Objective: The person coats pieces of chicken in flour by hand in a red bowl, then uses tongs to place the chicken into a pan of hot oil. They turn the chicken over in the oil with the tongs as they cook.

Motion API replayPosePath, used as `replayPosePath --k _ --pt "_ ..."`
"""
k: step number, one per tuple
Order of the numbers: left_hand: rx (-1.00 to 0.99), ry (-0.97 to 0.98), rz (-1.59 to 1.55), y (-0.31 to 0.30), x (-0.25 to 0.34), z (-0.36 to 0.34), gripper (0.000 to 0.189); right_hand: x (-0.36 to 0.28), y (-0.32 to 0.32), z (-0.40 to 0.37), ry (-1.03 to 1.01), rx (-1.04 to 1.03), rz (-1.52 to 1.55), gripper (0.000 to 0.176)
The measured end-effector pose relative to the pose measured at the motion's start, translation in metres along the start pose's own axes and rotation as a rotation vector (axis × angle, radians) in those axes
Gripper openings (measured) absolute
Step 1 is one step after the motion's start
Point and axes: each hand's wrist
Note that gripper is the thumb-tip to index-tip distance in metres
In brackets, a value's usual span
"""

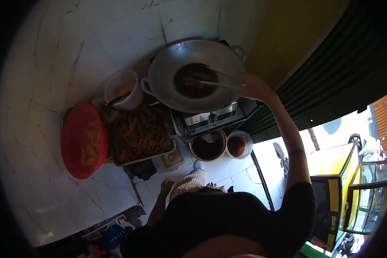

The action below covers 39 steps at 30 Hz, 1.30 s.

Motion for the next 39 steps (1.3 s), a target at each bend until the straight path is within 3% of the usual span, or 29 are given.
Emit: replayPosePath --k 1,3,5,8,14,25,27,32,37,39 --pt "0.171 -0.039 -0.1 -0.015 0.087 0.011 0.019 0.002 0.008 0.014 -0.07 -0.032 -0.088 0.063" --pt "0.286 0.004 -0.327 -0.018 0.148 0.03 0.022 0.015 0.028 0.035 -0.149 -0.068 -0.168 0.061" --pt "0.387 0.039 -0.324 -0.031 0.201 0.045 0.027 0.036 0.049 0.049 -0.227 -0.115 -0.235 0.049" --pt "0.455 0.047 -0.432 -0.052 0.25 0.057 0.027 0.037 0.052 0.062 -0.185 -0.277 -0.221 0.042" --pt "0.579 0.099 -0.517 -0.078 0.311 0.064 0.031 0.045 0.065 0.072 -0.178 -0.272 -0.23 0.038" --pt "0.622 0.11 -0.557 -0.064 0.347 0.081 0.041 0.054 0.055 0.077 -0.236 -0.395 -0.135 0.033" --pt "0.723 0.09 -0.42 -0.059 0.355 0.078 0.047 0.054 0.05 0.076 -0.248 -0.415 -0.146 0.032" --pt "0.772 0.069 -0.436 -0.055 0.359 0.082 0.053 0.046 0.029 0.077 -0.236 -0.473 -0.213 0.031" --pt "0.816 0.048 -0.352 -0.055 0.362 0.085 0.054 0.062 0.029 0.081 -0.302 -0.413 -0.195 0.031" --pt "0.828 0.096 -0.488 -0.051 0.35 0.092 0.057 0.067 0.028 0.08 -0.35 -0.358 -0.202 0.032"
Point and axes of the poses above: each hand's wrist, its own z-axis towards the middle knuckle, its own y-axis out of the palm, x = y × z, and after that the axes turned 11 degrees about x, right-handed
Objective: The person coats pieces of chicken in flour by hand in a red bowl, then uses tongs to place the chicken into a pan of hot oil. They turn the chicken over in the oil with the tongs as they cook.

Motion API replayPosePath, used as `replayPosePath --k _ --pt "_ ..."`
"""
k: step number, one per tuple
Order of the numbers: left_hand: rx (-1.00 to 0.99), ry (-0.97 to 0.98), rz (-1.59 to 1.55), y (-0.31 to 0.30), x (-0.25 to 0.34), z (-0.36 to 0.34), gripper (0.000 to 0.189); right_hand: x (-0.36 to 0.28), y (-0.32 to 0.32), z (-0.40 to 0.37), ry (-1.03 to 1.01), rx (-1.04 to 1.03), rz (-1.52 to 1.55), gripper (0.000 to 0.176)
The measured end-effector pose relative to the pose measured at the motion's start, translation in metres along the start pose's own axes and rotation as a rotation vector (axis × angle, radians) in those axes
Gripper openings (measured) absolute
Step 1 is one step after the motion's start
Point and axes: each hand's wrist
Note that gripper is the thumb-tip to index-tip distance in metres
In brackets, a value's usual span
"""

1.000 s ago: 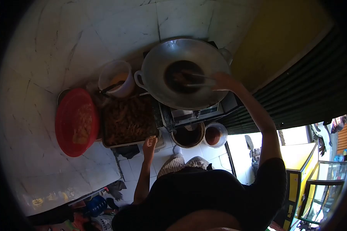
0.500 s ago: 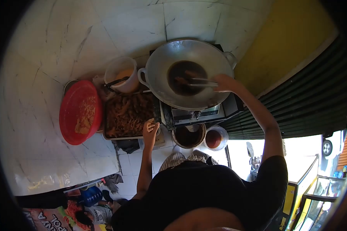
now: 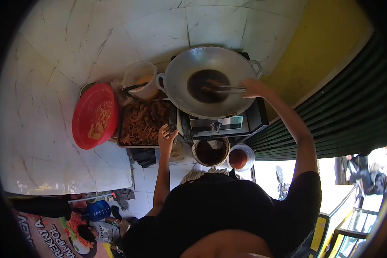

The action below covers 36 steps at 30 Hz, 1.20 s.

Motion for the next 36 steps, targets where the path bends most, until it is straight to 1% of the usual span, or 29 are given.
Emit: replayPosePath --k 2,4,6,8,9,11,15,17,18,21,23,24,26,30,34,36 --pt "0.005 0.005 -0.04 0.0 -0.002 0.001 0.057 0.0 -0.009 0.003 0.078 -0.158 0.031 0.04" --pt "0.005 -0.006 -0.076 0.001 0.003 -0.003 0.057 0.006 -0.011 0.004 0.094 -0.167 0.043 0.043" --pt "0.029 0.011 0.011 0.002 0.008 -0.005 0.055 0.011 -0.009 0.002 0.114 -0.179 0.057 0.045" --pt "0.019 0.004 -0.011 0.002 -0.001 -0.002 0.055 0.016 -0.008 -0.001 0.069 -0.128 0.133 0.031" --pt "0.009 0.0 -0.034 0.002 0.002 -0.002 0.054 0.016 -0.008 0.0 0.069 -0.129 0.133 0.031" --pt "0.021 0.015 -0.016 0.002 0.007 -0.004 0.054 0.014 -0.004 -0.001 0.136 -0.157 0.132 0.042" --pt "0.034 0.017 -0.009 0.003 0.008 -0.005 0.054 0.01 0.0 -0.005 0.076 -0.186 0.053 0.039" --pt "0.041 0.011 -0.009 0.004 0.006 -0.004 0.055 0.009 0.001 -0.011 -0.042 -0.085 0.053 0.033" --pt "0.045 0.007 -0.007 0.003 0.006 -0.005 0.055 0.006 -0.003 -0.012 -0.042 -0.088 0.053 0.033" --pt "0.028 0.008 -0.005 0.002 0.008 -0.004 0.056 0.005 -0.014 -0.013 0.013 -0.136 0.037 0.031" --pt "0.028 -0.009 0.011 0.002 0.011 -0.004 0.057 0.011 -0.018 -0.015 0.084 -0.077 0.054 0.036" --pt "0.031 -0.029 0.027 0.002 0.012 -0.004 0.058 0.008 -0.023 -0.017 0.087 -0.078 0.054 0.036" --pt "0.018 -0.036 0.02 0.001 0.004 0.0 0.059 0.003 -0.034 -0.021 0.192 -0.062 0.159 0.037" --pt "0.003 -0.059 0.007 0.0 0.006 0.0 0.06 0.001 -0.04 -0.025 0.161 -0.022 0.141 0.04" --pt "-0.014 -0.078 -0.033 0.0 0.004 0.002 0.06 -0.001 -0.038 -0.028 0.169 -0.017 0.213 0.045" --pt "-0.003 -0.055 0.035 0.0 0.01 0.0 0.06 0.005 -0.029 -0.028 0.169 -0.014 0.227 0.045"
Point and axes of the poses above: each hand's wrist, its own z-axis towards the middle knuckle, its own y-axis out of the palm, x = y × z, and after that the axes turned 11 degrees about x, right-handed
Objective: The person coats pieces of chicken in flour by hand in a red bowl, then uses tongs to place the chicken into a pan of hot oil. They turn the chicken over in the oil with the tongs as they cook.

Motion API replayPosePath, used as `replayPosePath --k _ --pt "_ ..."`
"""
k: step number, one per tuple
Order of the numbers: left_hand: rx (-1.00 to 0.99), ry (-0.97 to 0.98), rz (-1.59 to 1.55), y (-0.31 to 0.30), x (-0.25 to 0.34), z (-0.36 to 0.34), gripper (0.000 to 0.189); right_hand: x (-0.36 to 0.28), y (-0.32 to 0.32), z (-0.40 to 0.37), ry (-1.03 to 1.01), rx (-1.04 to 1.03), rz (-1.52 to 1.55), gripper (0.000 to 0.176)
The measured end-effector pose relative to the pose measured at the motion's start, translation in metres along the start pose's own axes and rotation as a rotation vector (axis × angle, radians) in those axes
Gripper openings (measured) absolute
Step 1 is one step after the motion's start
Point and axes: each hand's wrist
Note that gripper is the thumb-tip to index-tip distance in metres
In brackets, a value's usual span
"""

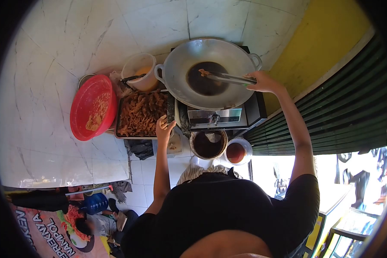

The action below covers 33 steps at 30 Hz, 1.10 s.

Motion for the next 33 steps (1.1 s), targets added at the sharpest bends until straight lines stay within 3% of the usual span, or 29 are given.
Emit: replayPosePath --k 9,12,15,18,21,24,26,30,32,33 --pt "-0.022 -0.002 -0.03 0.0 -0.01 0.004 0.061 -0.011 0.013 -0.004 0.021 0.042 0.116 0.036" --pt "-0.043 -0.018 -0.09 0.001 -0.013 0.006 0.063 -0.016 0.012 -0.005 0.007 -0.068 0.019 0.034" --pt "-0.026 -0.021 -0.051 0.0 -0.005 0.002 0.063 -0.013 0.014 -0.005 0.021 -0.026 0.045 0.031" --pt "-0.032 0.019 -0.04 0.0 -0.011 0.004 0.063 -0.006 0.022 -0.005 -0.084 0.128 0.097 0.04" --pt "-0.015 0.016 -0.042 0.001 -0.011 0.003 0.062 -0.019 0.014 -0.009 0.007 -0.052 0.042 0.039" --pt "-0.017 0.015 -0.03 0.0 -0.009 0.002 0.061 -0.024 0.006 -0.011 0.015 -0.023 0.045 0.035" --pt "-0.008 0.014 -0.048 0.001 -0.008 0.001 0.061 -0.027 -0.001 -0.014 0.041 0.134 0.148 0.037" --pt "-0.027 0.004 -0.1 0.002 -0.014 0.004 0.06 -0.024 0.009 -0.016 0.02 0.136 0.146 0.039" --pt "-0.016 0.018 -0.079 0.002 -0.01 0.002 0.059 -0.025 0.015 -0.015 -0.03 -0.051 -0.021 0.038" --pt "-0.001 0.029 -0.056 0.002 -0.007 0.0 0.059 -0.029 0.012 -0.013 -0.031 -0.05 -0.021 0.038"
Point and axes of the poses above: each hand's wrist, its own z-axis towards the middle knuckle, its own y-axis out of the palm, x = y × z, and after that the axes turned 11 degrees about x, right-handed
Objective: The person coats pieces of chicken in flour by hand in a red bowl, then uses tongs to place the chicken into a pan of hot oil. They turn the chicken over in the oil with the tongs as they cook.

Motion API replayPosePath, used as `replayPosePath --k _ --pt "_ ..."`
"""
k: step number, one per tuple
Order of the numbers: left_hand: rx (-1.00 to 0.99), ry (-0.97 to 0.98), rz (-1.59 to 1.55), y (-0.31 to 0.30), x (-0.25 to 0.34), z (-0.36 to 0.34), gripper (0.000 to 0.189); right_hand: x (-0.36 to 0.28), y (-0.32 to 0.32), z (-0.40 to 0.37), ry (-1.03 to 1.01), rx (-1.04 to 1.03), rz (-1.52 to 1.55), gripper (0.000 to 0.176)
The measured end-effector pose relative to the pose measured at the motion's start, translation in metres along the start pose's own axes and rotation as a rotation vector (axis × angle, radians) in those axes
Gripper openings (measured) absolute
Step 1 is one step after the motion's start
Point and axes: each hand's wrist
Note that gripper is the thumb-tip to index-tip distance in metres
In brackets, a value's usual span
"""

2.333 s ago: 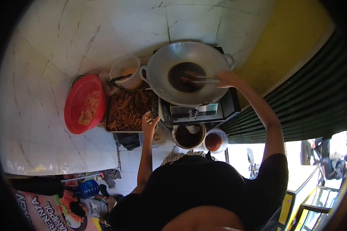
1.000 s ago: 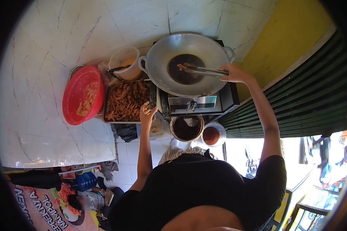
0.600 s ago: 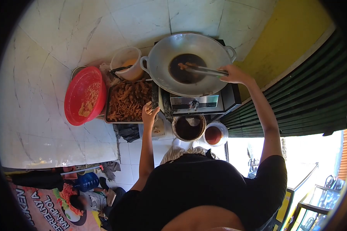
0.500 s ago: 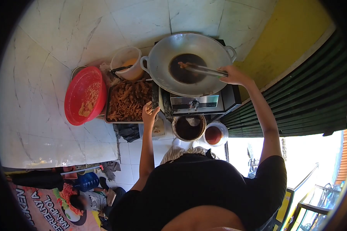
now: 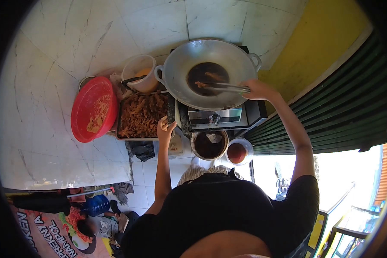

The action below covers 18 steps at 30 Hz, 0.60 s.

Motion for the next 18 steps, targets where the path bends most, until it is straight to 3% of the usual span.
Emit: replayPosePath --k 3,5,9,12,15,17,18 --pt "0.003 -0.023 -0.026 0.0 -0.005 0.002 0.058 -0.005 -0.007 0.0 0.104 -0.087 -0.037 0.037" --pt "-0.003 -0.011 -0.041 0.001 -0.006 0.002 0.058 0.002 -0.007 -0.002 -0.017 0.199 0.075 0.034" --pt "0.003 0.007 -0.044 0.001 -0.013 0.003 0.058 -0.005 -0.004 -0.008 0.035 0.148 0.133 0.034" --pt "-0.006 0.05 -0.015 0.0 -0.013 0.004 0.058 -0.007 -0.005 -0.007 -0.037 0.06 0.093 0.036" --pt "0.001 0.062 -0.006 0.0 -0.013 0.004 0.058 -0.013 -0.017 -0.006 0.1 0.088 0.126 0.037" --pt "-0.002 0.038 -0.024 0.001 -0.015 0.003 0.058 -0.005 -0.014 -0.003 -0.088 0.33 0.142 0.036" --pt "-0.001 0.013 -0.042 0.001 -0.014 0.004 0.058 -0.005 -0.012 -0.003 -0.089 0.331 0.144 0.036"
Point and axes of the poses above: each hand's wrist, its own z-axis towards the middle knuckle, its own y-axis out of the palm, x = y × z, and after that the axes turned 11 degrees about x, right-handed
